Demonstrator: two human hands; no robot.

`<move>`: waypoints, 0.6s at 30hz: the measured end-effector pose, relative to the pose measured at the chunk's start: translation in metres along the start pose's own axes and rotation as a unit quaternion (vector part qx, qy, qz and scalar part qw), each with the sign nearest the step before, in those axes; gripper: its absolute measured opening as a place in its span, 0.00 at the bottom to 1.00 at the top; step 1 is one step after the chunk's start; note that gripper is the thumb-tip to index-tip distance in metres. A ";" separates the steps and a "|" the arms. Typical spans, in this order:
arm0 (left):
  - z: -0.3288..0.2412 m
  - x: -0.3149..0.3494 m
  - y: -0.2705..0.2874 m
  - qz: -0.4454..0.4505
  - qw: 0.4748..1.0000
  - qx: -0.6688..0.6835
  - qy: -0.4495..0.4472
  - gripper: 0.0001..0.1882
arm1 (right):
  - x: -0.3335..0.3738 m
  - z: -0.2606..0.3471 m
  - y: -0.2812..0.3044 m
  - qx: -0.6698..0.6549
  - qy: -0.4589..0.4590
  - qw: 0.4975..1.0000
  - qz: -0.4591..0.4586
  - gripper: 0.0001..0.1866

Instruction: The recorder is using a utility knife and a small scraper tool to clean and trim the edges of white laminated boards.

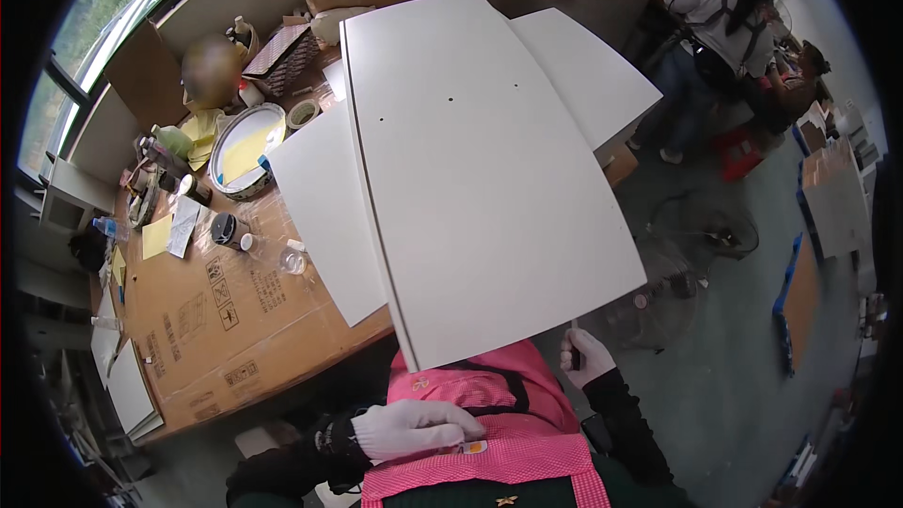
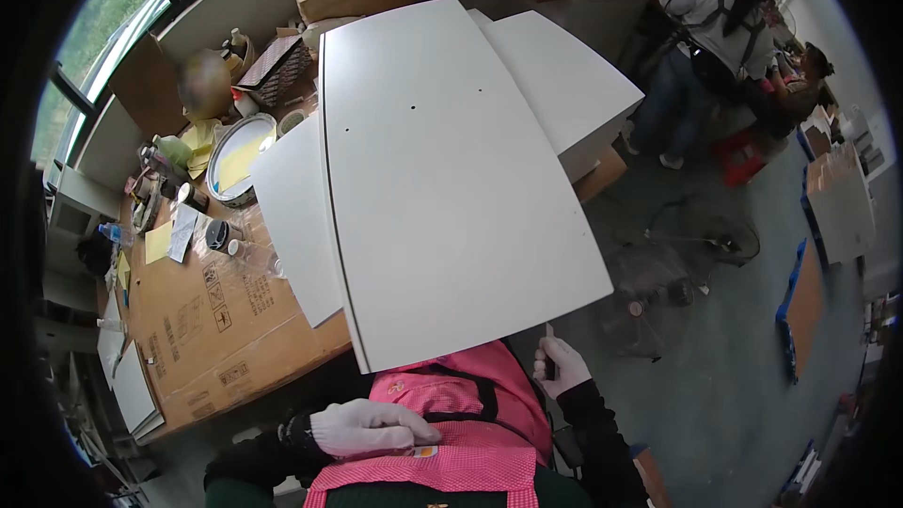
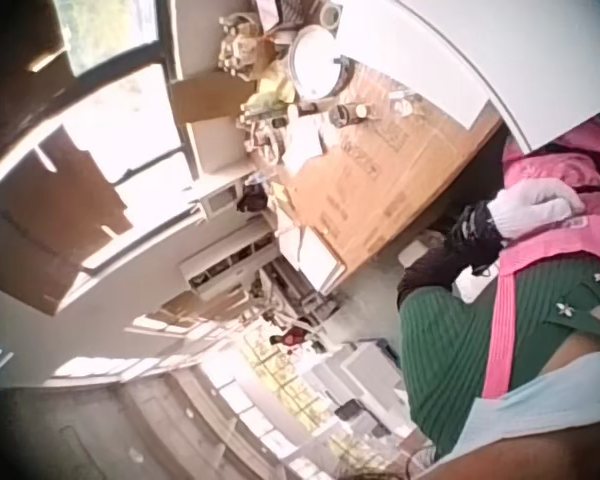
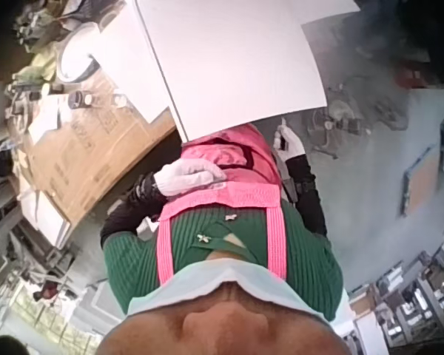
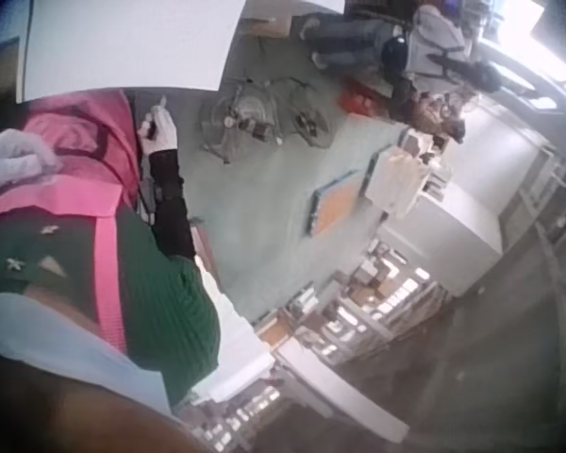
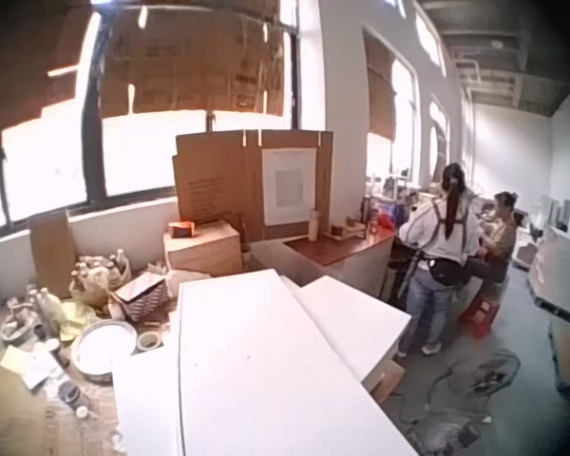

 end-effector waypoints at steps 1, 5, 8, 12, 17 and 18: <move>-0.010 0.015 0.001 -0.022 0.999 0.037 0.009 0.20 | 0.003 -0.001 0.000 -0.002 0.001 1.000 0.004 0.09; -0.057 0.078 0.027 -0.181 0.982 -0.019 -0.051 0.18 | 0.021 0.017 -0.025 -0.170 0.138 0.974 -0.056 0.10; -0.084 0.098 0.085 -0.406 0.877 -0.062 -0.251 0.22 | 0.047 0.056 -0.125 -0.171 0.250 0.941 0.148 0.09; -0.127 0.111 0.142 -0.515 0.800 -0.126 -0.281 0.22 | 0.028 0.070 -0.184 -0.032 0.275 0.942 0.191 0.10; -0.172 0.115 0.230 -0.601 0.611 -0.457 -0.238 0.17 | 0.016 0.088 -0.186 0.072 0.353 0.933 0.007 0.10; -0.189 0.107 0.237 -0.614 0.607 -0.469 -0.187 0.18 | 0.018 0.104 -0.172 0.088 0.357 0.929 -0.029 0.10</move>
Point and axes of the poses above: each hand's wrist, its own x-axis away from the middle knuckle, its own y-axis out of the back of the hand, z = x × y, the point moved 2 cm from there along -x, towards the middle knuckle, and after that the axes turned 1 degree about y, right-handed, at the moved point
